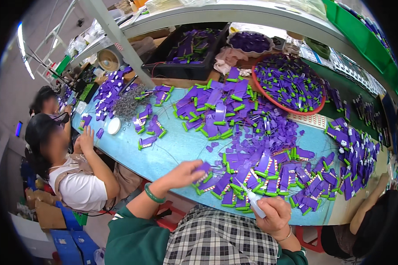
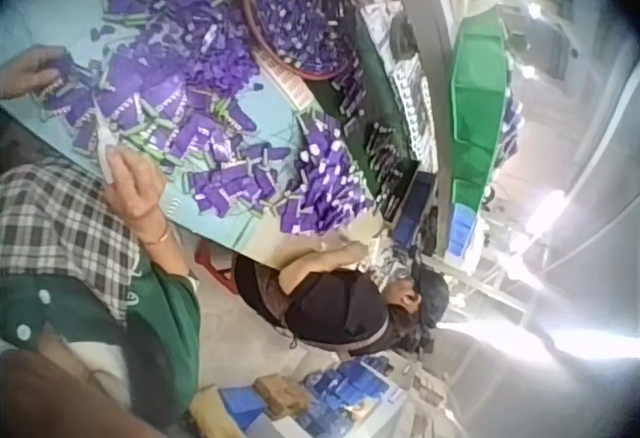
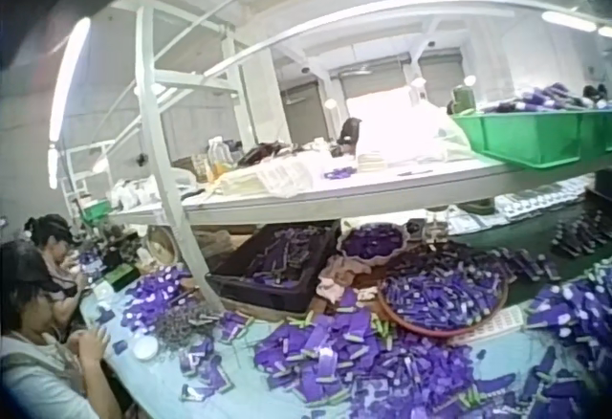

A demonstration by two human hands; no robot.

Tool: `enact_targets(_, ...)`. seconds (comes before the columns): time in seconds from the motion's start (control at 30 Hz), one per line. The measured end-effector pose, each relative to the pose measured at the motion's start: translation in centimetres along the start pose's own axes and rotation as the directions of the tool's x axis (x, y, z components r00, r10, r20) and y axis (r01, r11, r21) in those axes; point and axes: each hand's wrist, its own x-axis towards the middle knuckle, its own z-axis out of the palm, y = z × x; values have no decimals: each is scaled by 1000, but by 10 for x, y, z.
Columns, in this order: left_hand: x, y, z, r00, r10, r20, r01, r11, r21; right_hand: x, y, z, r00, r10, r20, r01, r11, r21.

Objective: The person assembles small purple and green plastic components at a factory workstation. They pick up a purple piece, insert a green piece, and then apply glue from a white bottle to the assembly before placing it on the table. The process is repeated continuously with other workers visible in the background.

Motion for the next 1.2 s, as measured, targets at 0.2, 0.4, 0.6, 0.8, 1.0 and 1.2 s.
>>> enact_targets(0.2,-19,-13,-25,995,97,-11,-89,953,289,6,-3,2,999,-17,44,19,999,-33)
enact_targets(0.4,-35,-2,-18,893,35,-449,200,862,466,8,-6,6,996,2,85,1,999,-41)
enact_targets(0.6,-22,-12,11,807,11,-591,431,673,601,15,-10,14,994,-38,106,39,999,-12)
enact_targets(0.8,3,-13,17,845,43,-533,373,667,645,16,-12,16,992,-41,118,41,999,-5)
enact_targets(1.0,14,-11,25,887,217,-407,147,704,695,16,-10,14,993,-32,110,31,999,15)
enact_targets(1.2,13,6,25,955,54,-291,175,688,704,12,-9,16,993,-16,121,14,1000,23)
